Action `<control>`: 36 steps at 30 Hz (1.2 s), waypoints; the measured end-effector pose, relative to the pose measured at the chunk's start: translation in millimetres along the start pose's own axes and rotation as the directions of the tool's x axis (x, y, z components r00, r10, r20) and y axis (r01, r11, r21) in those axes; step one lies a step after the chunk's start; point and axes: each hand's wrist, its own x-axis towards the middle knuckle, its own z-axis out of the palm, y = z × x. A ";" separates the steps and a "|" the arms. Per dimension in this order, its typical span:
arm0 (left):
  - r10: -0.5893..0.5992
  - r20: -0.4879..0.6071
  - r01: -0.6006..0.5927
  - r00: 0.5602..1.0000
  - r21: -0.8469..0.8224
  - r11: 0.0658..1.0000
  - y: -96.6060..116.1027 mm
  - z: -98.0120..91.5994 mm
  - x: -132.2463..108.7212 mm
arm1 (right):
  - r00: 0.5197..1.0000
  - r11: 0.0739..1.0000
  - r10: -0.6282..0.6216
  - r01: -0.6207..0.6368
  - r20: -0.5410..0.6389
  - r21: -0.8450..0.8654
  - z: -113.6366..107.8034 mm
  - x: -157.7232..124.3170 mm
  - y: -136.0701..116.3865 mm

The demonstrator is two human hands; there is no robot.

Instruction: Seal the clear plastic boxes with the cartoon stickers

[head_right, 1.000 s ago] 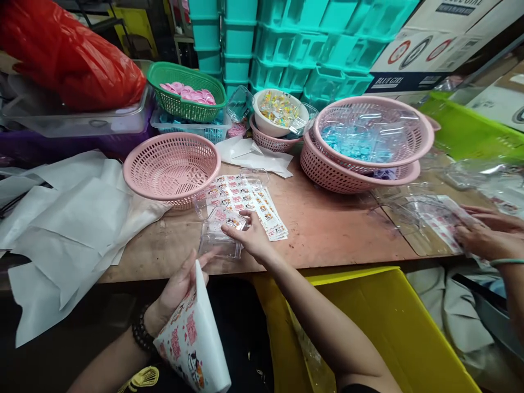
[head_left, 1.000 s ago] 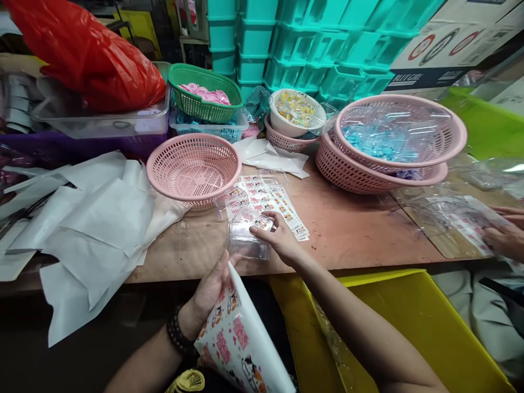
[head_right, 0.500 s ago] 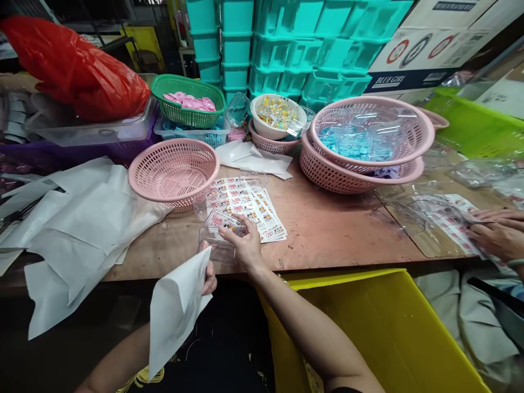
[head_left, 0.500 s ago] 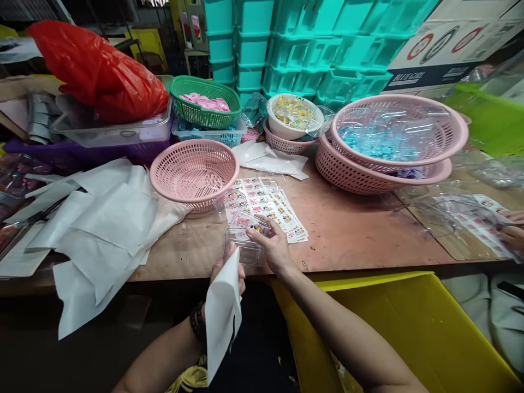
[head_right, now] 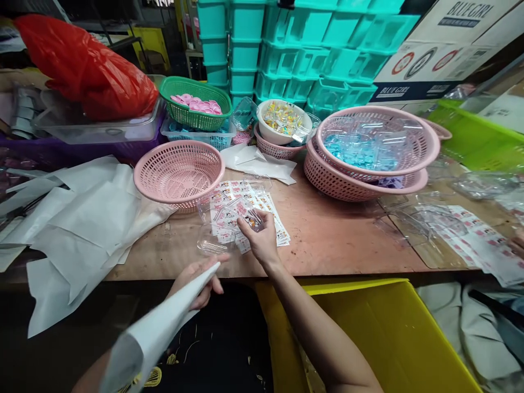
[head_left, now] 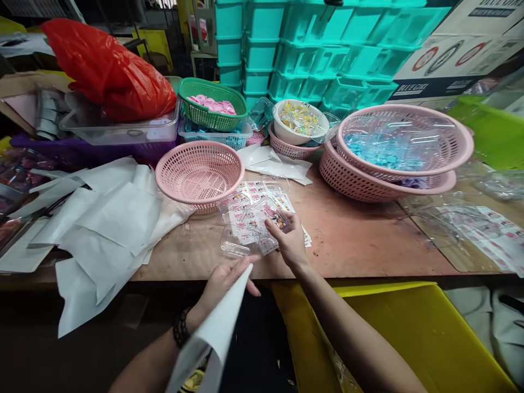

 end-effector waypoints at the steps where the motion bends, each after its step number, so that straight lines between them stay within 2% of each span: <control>1: 0.039 -0.010 -0.040 0.999 -0.017 0.999 1.5 4.4 1.0 | 0.997 0.998 -0.067 0.067 0.034 -0.019 -2.3 -3.1 -2.7; 3: 0.155 -0.089 -0.159 0.984 -0.040 0.987 4.5 16.3 5.8 | 0.973 0.976 -0.201 0.209 0.116 -0.054 -7.5 -10.9 -8.2; 5: 0.256 -0.145 -0.262 0.956 -0.020 0.965 6.0 27.8 12.8 | 0.944 0.958 -0.269 0.283 0.189 -0.051 -11.5 -19.0 -12.3; 8: 0.384 -0.172 -0.382 0.907 0.045 0.923 4.9 37.1 22.3 | 0.956 0.977 -0.212 0.207 0.203 0.045 -11.4 -26.0 -13.2; 11: 0.424 -0.165 -0.412 0.891 0.099 0.906 2.4 36.4 27.2 | 0.990 0.979 -0.075 0.050 0.122 0.200 -8.3 -18.4 -10.0; 13: 0.422 -0.182 -0.410 0.888 0.103 0.906 0.2 32.9 27.9 | 0.999 0.966 -0.047 0.044 0.003 0.255 -11.0 -3.0 -7.4; 15: 0.403 -0.220 -0.396 0.888 0.076 0.915 -2.9 29.0 27.4 | 0.972 0.974 -0.152 0.178 -0.179 0.140 -19.6 17.9 -3.9; 16: 0.392 -0.238 -0.389 0.889 0.060 0.919 -4.6 27.4 26.9 | 0.943 0.968 -0.240 0.249 -0.232 0.011 -25.3 28.4 -1.6; 17: 0.386 -0.252 -0.387 0.887 0.050 0.921 -6.2 26.1 26.5 | 0.920 0.945 -0.322 0.298 -0.222 -0.135 -31.0 37.8 0.9; 19: 0.395 -0.269 -0.397 0.879 0.046 0.916 -8.5 24.5 26.3 | 0.917 0.860 -0.394 0.344 -0.063 -0.376 -40.2 49.7 5.2; 21: 0.406 -0.281 -0.415 0.870 0.029 0.909 -9.2 24.1 26.8 | 0.919 0.779 -0.384 0.373 0.087 -0.504 -43.7 49.4 5.8; 23: 0.388 -0.281 -0.407 0.878 -0.012 0.913 -8.9 24.0 27.5 | 0.904 0.731 -0.410 0.404 0.119 -0.550 -41.3 37.6 0.5; 25: 0.358 -0.259 -0.380 0.897 -0.040 0.924 -9.1 23.1 27.5 | 0.900 0.747 -0.394 0.431 0.185 -0.506 -35.4 20.0 -9.2; 28: 0.317 -0.206 -0.333 0.926 -0.047 0.942 -12.6 19.5 25.1 | 0.868 0.837 -0.227 0.405 0.441 -0.367 -26.3 -0.3 -22.9; 29: 0.304 -0.200 -0.321 0.931 -0.054 0.946 -14.6 17.9 23.7 | 0.860 0.868 -0.173 0.364 0.481 -0.339 -24.2 -3.2 -25.5; 33: 0.248 -0.214 -0.274 0.945 -0.101 0.956 -23.6 11.2 18.5 | 0.907 0.927 -0.053 0.200 0.417 -0.318 -20.1 -4.0 -25.6; 36: 0.209 -0.193 -0.234 0.959 -0.114 0.965 -27.4 8.0 17.1 | 0.892 0.946 0.027 0.123 0.452 -0.301 -16.4 -9.5 -22.1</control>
